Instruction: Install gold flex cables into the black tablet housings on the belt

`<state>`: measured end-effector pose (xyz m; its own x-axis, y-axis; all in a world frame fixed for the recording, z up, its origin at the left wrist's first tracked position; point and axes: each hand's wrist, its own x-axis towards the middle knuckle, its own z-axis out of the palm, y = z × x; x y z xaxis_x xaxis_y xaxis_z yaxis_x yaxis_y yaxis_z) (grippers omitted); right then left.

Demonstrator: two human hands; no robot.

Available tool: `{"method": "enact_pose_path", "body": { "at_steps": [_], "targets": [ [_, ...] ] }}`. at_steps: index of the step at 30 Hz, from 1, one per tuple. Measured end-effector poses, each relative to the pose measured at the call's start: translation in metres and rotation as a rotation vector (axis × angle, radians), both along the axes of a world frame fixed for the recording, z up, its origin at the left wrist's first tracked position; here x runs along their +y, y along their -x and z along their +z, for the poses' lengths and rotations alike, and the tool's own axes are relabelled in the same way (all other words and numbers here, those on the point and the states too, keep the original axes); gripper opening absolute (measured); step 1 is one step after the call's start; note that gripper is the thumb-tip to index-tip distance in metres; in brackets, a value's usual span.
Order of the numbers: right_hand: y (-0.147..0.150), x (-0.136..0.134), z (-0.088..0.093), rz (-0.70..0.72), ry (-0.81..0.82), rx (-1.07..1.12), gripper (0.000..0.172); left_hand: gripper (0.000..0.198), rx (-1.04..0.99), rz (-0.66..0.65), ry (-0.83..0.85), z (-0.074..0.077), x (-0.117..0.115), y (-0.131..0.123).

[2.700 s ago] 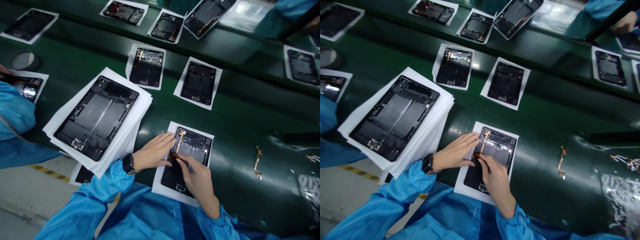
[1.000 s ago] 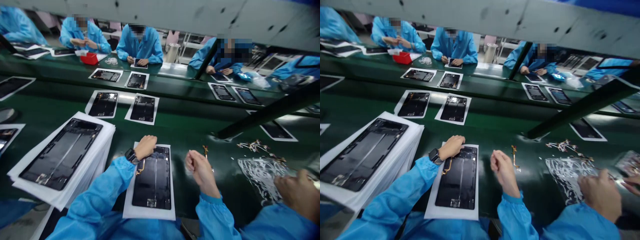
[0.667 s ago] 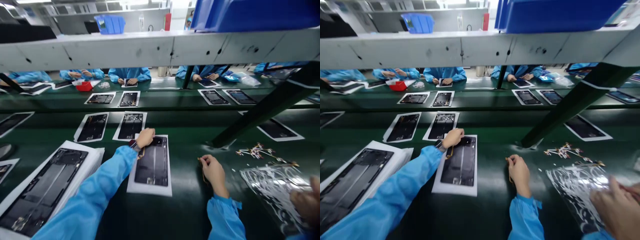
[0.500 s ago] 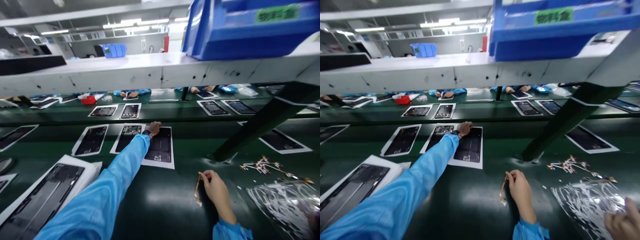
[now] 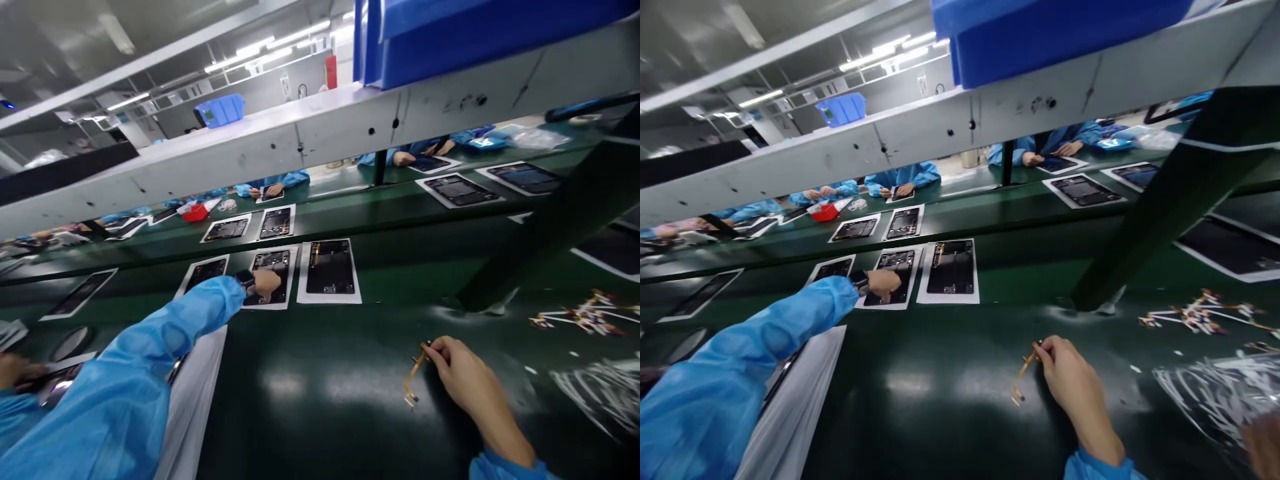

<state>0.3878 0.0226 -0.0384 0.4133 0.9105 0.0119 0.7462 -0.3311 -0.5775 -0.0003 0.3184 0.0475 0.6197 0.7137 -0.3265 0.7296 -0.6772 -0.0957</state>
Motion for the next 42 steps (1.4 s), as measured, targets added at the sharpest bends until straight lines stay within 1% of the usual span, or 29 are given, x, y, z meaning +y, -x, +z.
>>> {"method": "enact_pose_path", "body": {
  "at_steps": [2, 3, 5, 8, 10, 12, 16, 20, 22, 25, 27, 29, 31, 32, 33, 35, 36, 37, 39, 41, 42],
  "targets": [
    [0.001, 0.0, 0.001, -0.001, 0.004, 0.002, 0.028, 0.03, 0.107, -0.033, 0.02, -0.003, -0.029, 0.029],
    [0.002, 0.0, 0.002, -0.007, -0.011, 0.012, 0.028, 0.027, 0.147, -0.056, 0.02, -0.005, -0.04, 0.038],
    [0.009, -0.001, 0.007, -0.005, -0.082, 0.069, 0.027, 0.02, 0.179, -0.094, -0.006, -0.007, -0.055, 0.048],
    [0.028, -0.005, 0.018, 0.086, -0.217, 0.252, 0.024, 0.017, 0.179, -0.122, -0.059, -0.009, -0.063, 0.054],
    [0.043, -0.008, 0.025, 0.166, -0.291, 0.402, 0.019, 0.016, 0.176, -0.112, -0.081, -0.01, -0.066, 0.057],
    [0.055, -0.01, 0.03, 0.208, -0.337, 0.499, 0.018, 0.021, 0.17, -0.087, -0.095, -0.011, -0.069, 0.061],
    [0.064, -0.012, 0.039, 0.244, -0.34, 0.532, 0.017, 0.033, 0.157, -0.022, -0.128, -0.017, -0.08, 0.065],
    [0.073, -0.015, 0.05, 0.301, -0.319, 0.606, 0.017, 0.033, 0.146, 0.039, -0.162, -0.019, -0.091, 0.061],
    [0.08, -0.018, 0.055, 0.316, -0.341, 0.633, 0.019, 0.032, 0.124, 0.041, -0.17, -0.014, -0.094, 0.059],
    [0.088, -0.024, 0.064, 0.334, -0.331, 0.643, 0.015, 0.031, 0.087, -0.001, -0.169, 0.002, -0.094, 0.059],
    [0.085, -0.029, 0.069, 0.335, -0.332, 0.595, 0.013, 0.025, 0.049, -0.045, -0.173, 0.015, -0.097, 0.056],
    [0.076, -0.034, 0.072, 0.283, -0.373, 0.535, 0.013, 0.014, -0.012, -0.097, -0.186, 0.027, -0.107, 0.048],
    [0.066, -0.04, 0.073, 0.176, -0.407, 0.532, 0.016, 0.01, -0.085, -0.157, -0.197, 0.034, -0.129, 0.033],
    [0.061, -0.043, 0.073, 0.12, -0.409, 0.554, 0.018, 0.011, -0.12, -0.19, -0.195, 0.035, -0.145, 0.025],
    [0.058, -0.047, 0.073, 0.07, -0.413, 0.579, 0.019, 0.012, -0.153, -0.224, -0.184, 0.035, -0.164, 0.018],
    [0.054, -0.056, 0.074, -0.011, -0.413, 0.617, 0.02, 0.013, -0.211, -0.31, -0.147, 0.029, -0.212, 0.004],
    [0.054, -0.06, 0.075, -0.051, -0.42, 0.629, 0.019, 0.012, -0.238, -0.367, -0.127, 0.023, -0.239, 0.0],
    [0.055, -0.064, 0.076, -0.083, -0.424, 0.641, 0.019, 0.011, -0.267, -0.465, -0.132, 0.016, -0.267, -0.004],
    [0.06, -0.069, 0.077, -0.149, -0.462, 0.653, 0.02, 0.009, -0.313, -0.575, -0.164, -0.001, -0.319, -0.007],
    [0.065, -0.073, 0.078, -0.173, -0.508, 0.649, 0.026, 0.013, -0.338, -0.609, -0.168, -0.019, -0.36, -0.006],
    [0.067, -0.075, 0.079, -0.173, -0.522, 0.629, 0.03, 0.013, -0.342, -0.603, -0.154, -0.026, -0.375, -0.004]
  ]
}}
